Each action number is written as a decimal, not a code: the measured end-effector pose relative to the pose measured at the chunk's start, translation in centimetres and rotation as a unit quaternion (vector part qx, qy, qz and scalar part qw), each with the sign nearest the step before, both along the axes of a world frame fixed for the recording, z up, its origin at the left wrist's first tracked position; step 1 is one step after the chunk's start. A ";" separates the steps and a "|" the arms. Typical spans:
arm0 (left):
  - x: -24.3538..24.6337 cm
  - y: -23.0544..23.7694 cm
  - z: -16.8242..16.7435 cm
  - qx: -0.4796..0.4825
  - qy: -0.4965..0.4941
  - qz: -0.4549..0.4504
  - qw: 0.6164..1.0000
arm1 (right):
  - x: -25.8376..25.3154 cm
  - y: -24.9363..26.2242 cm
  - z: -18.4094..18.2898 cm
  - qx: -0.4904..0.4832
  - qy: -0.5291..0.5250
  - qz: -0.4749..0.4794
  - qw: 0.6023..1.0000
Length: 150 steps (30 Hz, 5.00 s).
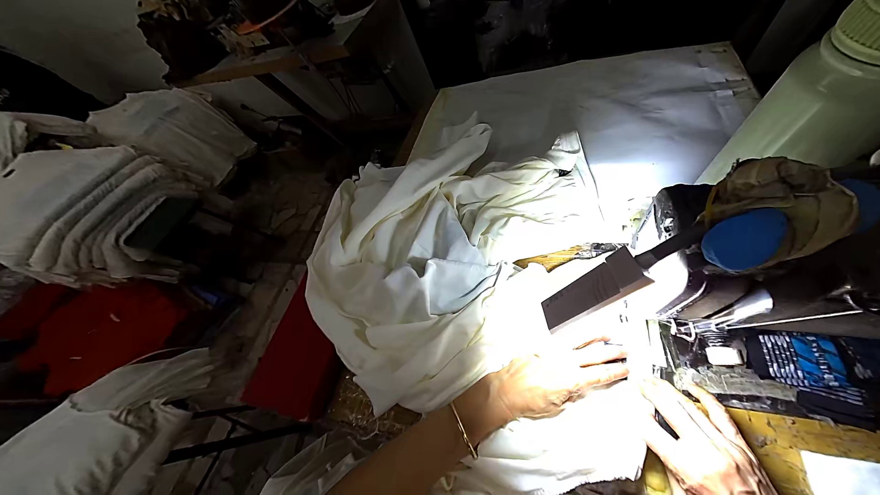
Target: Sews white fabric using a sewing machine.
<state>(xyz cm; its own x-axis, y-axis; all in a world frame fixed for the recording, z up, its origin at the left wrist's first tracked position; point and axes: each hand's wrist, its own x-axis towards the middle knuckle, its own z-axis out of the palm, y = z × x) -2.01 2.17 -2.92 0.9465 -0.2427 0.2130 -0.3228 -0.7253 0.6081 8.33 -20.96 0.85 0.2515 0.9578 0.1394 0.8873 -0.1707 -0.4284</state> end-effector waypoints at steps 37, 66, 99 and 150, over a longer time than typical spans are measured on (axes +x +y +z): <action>-7.1 -6.3 12.2 0.136 0.029 0.282 0.949 | 2.6 5.8 -3.5 0.228 -0.013 -0.138 0.964; -1.5 -4.4 0.8 0.042 0.075 0.231 0.969 | -3.5 -2.5 -4.3 0.197 -0.006 -0.126 0.972; -2.1 -3.2 2.0 0.011 0.058 0.109 0.992 | -3.2 -2.5 -0.4 0.039 -0.036 -0.026 0.998; 0.1 -1.9 2.0 -0.022 0.025 0.141 0.989 | 0.5 2.5 -3.2 0.129 -0.073 -0.135 0.980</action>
<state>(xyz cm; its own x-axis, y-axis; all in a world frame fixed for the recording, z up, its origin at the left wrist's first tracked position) -1.86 0.30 -0.96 0.9847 0.0413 0.1692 -0.0801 -0.7553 0.6504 8.78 -18.42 -2.37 0.4494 0.7877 0.4214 0.8803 -0.3101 -0.3590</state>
